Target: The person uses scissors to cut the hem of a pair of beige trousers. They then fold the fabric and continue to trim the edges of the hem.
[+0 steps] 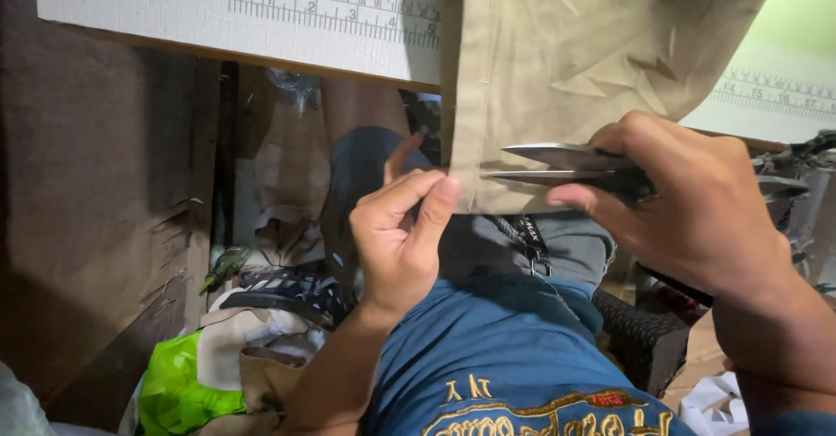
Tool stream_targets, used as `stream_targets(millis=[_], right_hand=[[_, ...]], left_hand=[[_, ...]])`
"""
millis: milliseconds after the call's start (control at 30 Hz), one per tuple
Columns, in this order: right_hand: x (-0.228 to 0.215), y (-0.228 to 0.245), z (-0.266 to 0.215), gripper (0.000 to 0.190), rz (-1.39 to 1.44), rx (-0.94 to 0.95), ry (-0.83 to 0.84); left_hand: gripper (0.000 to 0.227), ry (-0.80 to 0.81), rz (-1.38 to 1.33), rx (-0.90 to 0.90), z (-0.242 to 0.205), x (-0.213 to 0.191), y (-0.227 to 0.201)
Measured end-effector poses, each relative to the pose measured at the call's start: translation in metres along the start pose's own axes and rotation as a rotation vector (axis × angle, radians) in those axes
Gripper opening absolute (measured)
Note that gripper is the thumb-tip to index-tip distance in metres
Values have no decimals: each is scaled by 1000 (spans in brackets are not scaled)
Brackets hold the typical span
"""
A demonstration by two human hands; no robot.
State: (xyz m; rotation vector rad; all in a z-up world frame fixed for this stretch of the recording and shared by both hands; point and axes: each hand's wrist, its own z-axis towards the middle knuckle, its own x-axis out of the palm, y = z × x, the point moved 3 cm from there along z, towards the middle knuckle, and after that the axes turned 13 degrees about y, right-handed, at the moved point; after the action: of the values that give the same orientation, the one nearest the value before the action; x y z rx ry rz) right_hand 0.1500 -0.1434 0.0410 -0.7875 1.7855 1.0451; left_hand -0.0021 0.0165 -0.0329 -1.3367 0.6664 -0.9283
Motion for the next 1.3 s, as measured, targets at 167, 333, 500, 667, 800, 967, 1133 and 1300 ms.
stream_targets(millis=[167, 333, 500, 667, 800, 967, 1133, 1300], right_hand=[[5, 6, 5, 50, -51, -1, 39], [1, 13, 12, 49, -34, -32, -8], [0, 17, 16, 47, -47, -83, -16], [1, 14, 18, 49, -27, -75, 4], [7, 22, 13, 51, -211, -112, -68], [5, 18, 10, 48, -115, -121, -115], [2, 15, 12, 47, -62, -99, -51], [-7, 6, 15, 53, -59, -61, -88]], left_hand=[[27, 11, -14, -45, -4, 0, 6], [23, 19, 38, 62, -2, 1, 3], [27, 62, 113, 30, 1, -4, -5], [27, 43, 115, 89, 1, -4, -4], [29, 22, 77, 98, 2, -2, -4], [28, -7, 106, 105, -1, -5, -6], [23, 36, 113, 118, -4, -2, 1], [29, 49, 116, 118, -6, -4, 2]])
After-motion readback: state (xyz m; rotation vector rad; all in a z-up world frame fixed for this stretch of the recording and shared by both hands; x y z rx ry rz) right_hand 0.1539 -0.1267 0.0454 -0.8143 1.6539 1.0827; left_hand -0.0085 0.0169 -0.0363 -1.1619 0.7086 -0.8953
